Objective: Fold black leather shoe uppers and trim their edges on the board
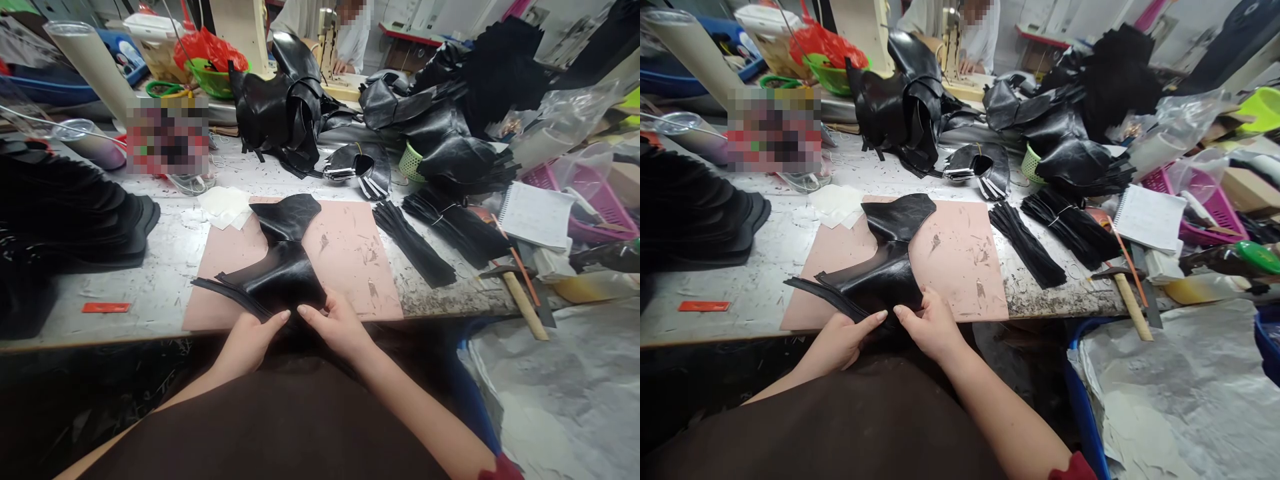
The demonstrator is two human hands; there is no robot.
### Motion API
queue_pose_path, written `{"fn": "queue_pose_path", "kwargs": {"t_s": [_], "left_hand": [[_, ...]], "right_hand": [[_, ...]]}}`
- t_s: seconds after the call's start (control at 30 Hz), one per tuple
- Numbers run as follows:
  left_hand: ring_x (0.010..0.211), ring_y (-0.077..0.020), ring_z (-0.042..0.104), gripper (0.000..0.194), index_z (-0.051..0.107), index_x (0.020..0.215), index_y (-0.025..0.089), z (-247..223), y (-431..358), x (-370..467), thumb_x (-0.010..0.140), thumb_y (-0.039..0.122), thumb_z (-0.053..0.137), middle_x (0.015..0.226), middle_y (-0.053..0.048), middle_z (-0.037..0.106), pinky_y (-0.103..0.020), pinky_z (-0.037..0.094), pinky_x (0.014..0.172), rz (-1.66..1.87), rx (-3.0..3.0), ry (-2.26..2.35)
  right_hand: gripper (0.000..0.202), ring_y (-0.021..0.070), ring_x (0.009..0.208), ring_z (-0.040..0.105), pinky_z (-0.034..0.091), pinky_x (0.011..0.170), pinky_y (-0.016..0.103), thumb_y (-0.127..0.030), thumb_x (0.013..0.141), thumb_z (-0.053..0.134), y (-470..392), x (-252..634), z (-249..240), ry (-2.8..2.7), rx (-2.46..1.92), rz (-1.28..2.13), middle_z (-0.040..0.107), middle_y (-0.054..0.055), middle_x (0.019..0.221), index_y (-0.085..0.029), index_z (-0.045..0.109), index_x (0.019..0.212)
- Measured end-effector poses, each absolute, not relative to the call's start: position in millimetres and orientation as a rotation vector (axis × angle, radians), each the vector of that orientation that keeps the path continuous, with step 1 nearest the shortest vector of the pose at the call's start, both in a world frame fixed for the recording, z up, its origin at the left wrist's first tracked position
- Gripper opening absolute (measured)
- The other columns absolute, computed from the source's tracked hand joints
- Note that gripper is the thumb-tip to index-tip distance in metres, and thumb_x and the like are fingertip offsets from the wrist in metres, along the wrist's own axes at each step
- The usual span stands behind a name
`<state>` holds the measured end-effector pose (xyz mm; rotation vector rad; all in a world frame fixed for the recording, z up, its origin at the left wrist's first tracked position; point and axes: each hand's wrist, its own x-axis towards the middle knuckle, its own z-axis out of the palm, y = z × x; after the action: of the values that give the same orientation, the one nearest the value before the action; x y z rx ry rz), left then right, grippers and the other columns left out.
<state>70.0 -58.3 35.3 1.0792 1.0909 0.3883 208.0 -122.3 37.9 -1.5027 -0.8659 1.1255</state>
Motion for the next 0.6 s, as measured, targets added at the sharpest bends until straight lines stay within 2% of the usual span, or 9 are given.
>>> {"fn": "queue_pose_path", "kwargs": {"t_s": [0.1,0.23,0.3,0.47,0.6], "left_hand": [[0.096,-0.0268,0.06,0.041,0.064,0.094,0.015,29.6,-57.8,68.4,0.059,0.035,0.074,0.096,-0.007,0.069,-0.037,0.046,0.085,0.449,1.091,1.002],[0.101,-0.0298,0.058,0.045,0.063,0.098,0.013,23.3,-57.2,66.5,0.06,0.035,0.074,0.106,-0.011,0.066,-0.042,0.043,0.09,0.471,1.131,1.019],[0.099,-0.0293,0.059,0.043,0.063,0.096,0.014,23.1,-57.9,67.1,0.06,0.034,0.074,0.104,-0.01,0.067,-0.042,0.043,0.089,0.479,1.102,1.024],[0.081,-0.0275,0.065,0.036,0.066,0.08,0.013,30.7,-62.0,74.1,0.051,0.03,0.079,0.075,-0.007,0.071,-0.038,0.051,0.077,0.486,0.809,1.04],[0.083,-0.0263,0.065,0.042,0.066,0.087,0.013,38.9,-65.7,80.3,0.049,0.024,0.08,0.077,-0.006,0.071,-0.037,0.05,0.079,0.538,0.675,0.979]], "right_hand": [[0.016,0.0185,0.076,0.058,0.048,0.068,0.03,-0.03,0.069,0.059,-122.1,206.3,40.7,-0.816,-1.461,1.186,0.058,0.004,0.076,-0.015,0.059,0.077],[0.022,0.0171,0.077,0.058,0.048,0.071,0.031,-0.03,0.069,0.059,-121.7,204.4,42.0,-0.74,-1.386,1.256,0.058,0.005,0.087,-0.014,0.058,0.084],[0.022,0.0176,0.078,0.058,0.048,0.072,0.031,-0.03,0.069,0.06,-121.9,203.7,40.9,-0.756,-1.408,1.229,0.059,0.006,0.091,-0.014,0.059,0.083],[0.014,0.0183,0.081,0.057,0.048,0.072,0.03,-0.029,0.071,0.059,-122.9,202.0,35.1,-0.85,-1.47,1.094,0.06,0.005,0.091,-0.016,0.063,0.074],[0.014,0.0194,0.084,0.057,0.046,0.074,0.031,-0.029,0.072,0.058,-123.0,200.2,34.3,-0.857,-1.509,1.022,0.059,0.004,0.086,-0.017,0.063,0.075]]}}
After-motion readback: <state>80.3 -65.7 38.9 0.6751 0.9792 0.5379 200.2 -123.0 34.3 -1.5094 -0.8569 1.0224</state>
